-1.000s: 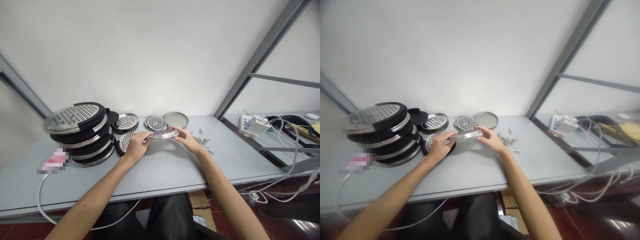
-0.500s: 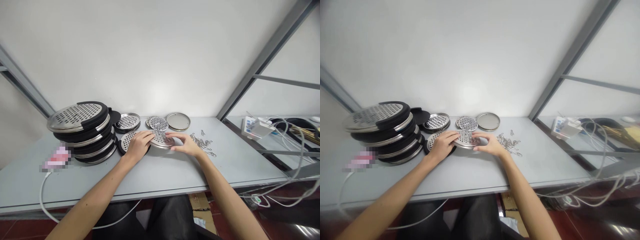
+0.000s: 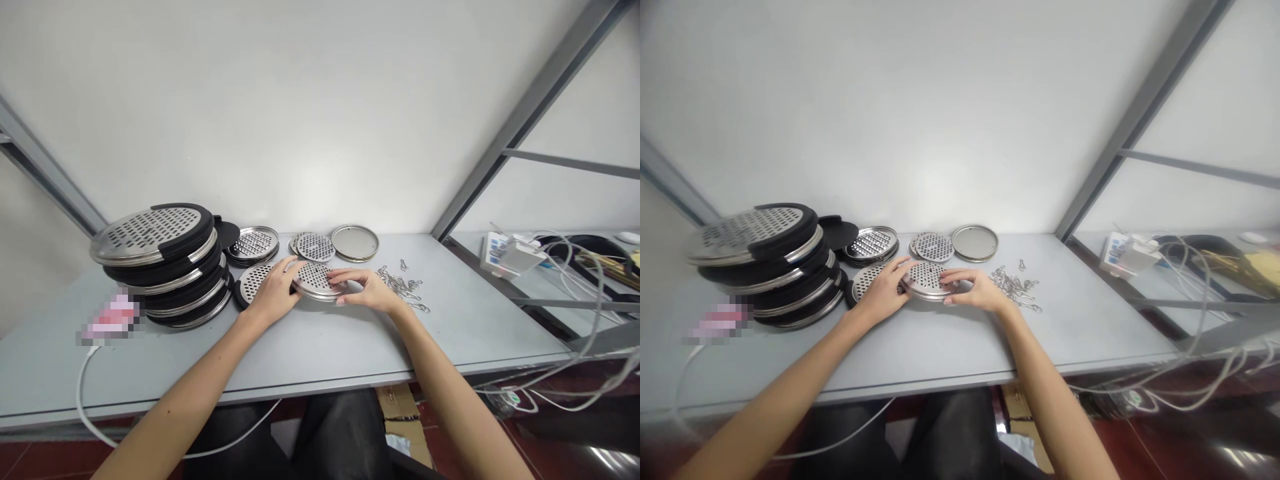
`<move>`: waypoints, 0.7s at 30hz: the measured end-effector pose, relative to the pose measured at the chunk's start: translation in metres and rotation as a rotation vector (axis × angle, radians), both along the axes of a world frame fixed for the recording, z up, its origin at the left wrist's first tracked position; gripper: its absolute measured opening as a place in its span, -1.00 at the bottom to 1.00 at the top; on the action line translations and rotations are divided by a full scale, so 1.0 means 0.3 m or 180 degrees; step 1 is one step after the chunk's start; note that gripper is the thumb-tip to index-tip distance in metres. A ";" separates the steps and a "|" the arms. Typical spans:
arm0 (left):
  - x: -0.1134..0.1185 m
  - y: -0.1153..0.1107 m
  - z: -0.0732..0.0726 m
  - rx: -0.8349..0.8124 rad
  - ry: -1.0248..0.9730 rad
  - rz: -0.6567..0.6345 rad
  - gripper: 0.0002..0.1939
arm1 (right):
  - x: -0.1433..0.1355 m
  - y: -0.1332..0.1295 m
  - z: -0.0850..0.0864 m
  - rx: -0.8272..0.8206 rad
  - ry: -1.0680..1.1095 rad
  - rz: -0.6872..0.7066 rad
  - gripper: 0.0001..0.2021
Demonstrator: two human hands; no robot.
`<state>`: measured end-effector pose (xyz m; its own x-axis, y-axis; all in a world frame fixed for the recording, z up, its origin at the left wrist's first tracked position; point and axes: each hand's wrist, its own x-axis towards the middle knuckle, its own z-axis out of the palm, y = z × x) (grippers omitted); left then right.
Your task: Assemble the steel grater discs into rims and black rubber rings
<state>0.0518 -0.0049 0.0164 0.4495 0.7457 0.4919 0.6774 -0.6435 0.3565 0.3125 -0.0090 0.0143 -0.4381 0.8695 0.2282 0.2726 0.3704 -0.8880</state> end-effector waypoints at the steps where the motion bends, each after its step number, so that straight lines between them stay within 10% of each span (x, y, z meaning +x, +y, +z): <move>1: -0.001 0.000 0.001 -0.0061 0.0000 0.0035 -0.42 | 0.000 0.000 -0.001 0.0004 0.0022 -0.0017 -0.57; 13: -0.011 0.007 0.005 -0.0492 -0.0140 0.0154 -0.58 | 0.015 0.009 -0.009 0.0404 -0.0402 -0.0255 -0.34; 21: -0.014 0.011 0.026 -0.0849 -0.0580 -0.0016 -0.69 | 0.019 0.026 -0.022 0.0073 0.0099 -0.0274 -0.53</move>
